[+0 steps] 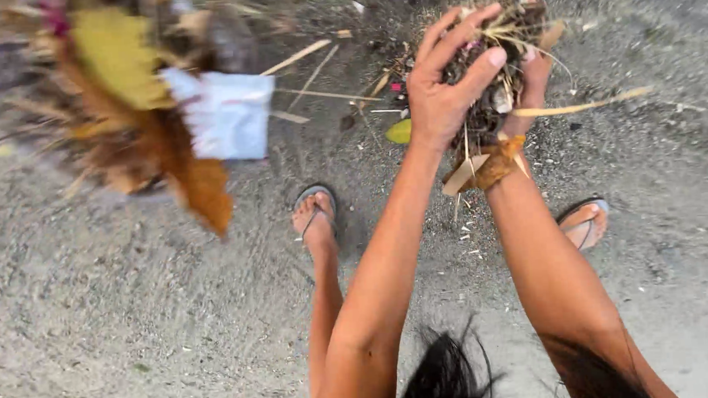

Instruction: Picking up dry leaves, twigs, and trash from the ground and putting them into a basket

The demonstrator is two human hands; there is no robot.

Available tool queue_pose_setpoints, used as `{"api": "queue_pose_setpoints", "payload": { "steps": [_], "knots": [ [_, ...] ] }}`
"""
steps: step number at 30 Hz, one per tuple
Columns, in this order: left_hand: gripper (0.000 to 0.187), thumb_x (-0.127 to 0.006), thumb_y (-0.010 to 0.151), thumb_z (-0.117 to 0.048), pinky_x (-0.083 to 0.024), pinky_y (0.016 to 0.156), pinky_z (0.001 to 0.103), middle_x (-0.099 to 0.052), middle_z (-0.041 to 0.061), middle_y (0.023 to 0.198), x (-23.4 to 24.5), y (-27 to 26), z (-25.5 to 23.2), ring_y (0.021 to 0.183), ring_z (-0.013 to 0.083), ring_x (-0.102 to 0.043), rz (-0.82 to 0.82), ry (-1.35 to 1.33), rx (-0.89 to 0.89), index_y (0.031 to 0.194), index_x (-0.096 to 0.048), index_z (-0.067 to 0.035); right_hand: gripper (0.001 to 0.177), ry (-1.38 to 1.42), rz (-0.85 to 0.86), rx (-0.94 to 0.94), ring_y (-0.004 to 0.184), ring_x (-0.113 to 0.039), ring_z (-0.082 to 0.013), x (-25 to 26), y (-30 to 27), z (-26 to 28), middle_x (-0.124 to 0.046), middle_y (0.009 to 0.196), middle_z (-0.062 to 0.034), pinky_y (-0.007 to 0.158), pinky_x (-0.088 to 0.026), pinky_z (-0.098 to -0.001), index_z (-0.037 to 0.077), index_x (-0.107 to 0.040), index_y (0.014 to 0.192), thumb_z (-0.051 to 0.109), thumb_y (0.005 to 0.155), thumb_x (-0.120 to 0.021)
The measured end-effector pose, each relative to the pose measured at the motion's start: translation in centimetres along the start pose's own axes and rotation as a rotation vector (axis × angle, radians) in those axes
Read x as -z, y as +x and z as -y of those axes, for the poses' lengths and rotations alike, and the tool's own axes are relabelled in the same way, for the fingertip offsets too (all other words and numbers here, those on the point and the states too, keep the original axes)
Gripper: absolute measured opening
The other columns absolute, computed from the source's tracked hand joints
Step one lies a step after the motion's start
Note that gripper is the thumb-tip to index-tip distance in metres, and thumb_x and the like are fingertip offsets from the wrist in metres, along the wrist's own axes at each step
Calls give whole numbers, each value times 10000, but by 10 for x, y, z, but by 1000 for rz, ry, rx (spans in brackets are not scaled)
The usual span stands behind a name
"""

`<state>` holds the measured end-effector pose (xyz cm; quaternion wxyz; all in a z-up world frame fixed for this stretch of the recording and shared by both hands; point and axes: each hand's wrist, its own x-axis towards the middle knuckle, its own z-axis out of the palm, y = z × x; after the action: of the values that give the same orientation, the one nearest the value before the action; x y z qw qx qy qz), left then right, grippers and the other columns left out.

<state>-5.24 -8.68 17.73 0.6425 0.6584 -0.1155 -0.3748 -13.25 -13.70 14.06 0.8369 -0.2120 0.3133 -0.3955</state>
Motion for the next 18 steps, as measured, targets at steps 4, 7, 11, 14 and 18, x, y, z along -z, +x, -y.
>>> {"api": "queue_pose_setpoints", "payload": {
  "steps": [4, 7, 11, 14, 18],
  "knots": [
    [401, -772, 952, -373, -408, 1317, 348, -626, -49, 1477, 57, -11, -139, 1499, 113, -513, -58, 35, -138, 1341, -679, -396, 521, 159, -19, -123, 1240, -629, -231, -138, -23, 12, -671, 1332, -96, 1155, -493, -349, 65, -614, 1344, 358, 925, -716],
    [371, -759, 971, -326, -402, 1307, 291, -662, -52, 1413, 130, -14, -221, 1463, 99, -532, -112, 82, -217, 1336, -694, -336, 562, 253, 69, -179, 1250, -638, -238, -232, -41, -24, -672, 1348, -94, 1185, -489, -372, 67, -617, 1348, 405, 916, -740],
    [435, -779, 915, -442, -469, 1215, 463, -541, 81, 1530, 237, 6, -267, 1461, 229, -512, -156, 155, -192, 1332, -663, -410, 442, 47, -30, -97, 1086, -688, -274, -347, -47, -83, -726, 1192, -158, 1006, -556, -384, 27, -677, 1215, 325, 889, -710],
    [476, -633, 978, -558, -272, 1273, 472, -516, 15, 1615, 317, 24, -275, 1579, 255, -344, -95, 404, -77, 1440, -534, -495, 443, -352, 95, 104, 1258, -612, -234, -359, -26, -147, -639, 1371, -164, 1100, -493, -359, -65, -612, 1366, 199, 1012, -651],
    [807, -406, 839, -781, 23, 1145, 781, -81, 74, 1770, 370, 34, -310, 1593, 454, 129, -11, 479, 245, 1556, -335, -417, 484, -812, 193, 14, 1484, -390, -287, -391, -30, -146, -512, 1539, -143, 1258, -261, -472, 95, -594, 1424, 375, 1030, -630]
  ]
}}
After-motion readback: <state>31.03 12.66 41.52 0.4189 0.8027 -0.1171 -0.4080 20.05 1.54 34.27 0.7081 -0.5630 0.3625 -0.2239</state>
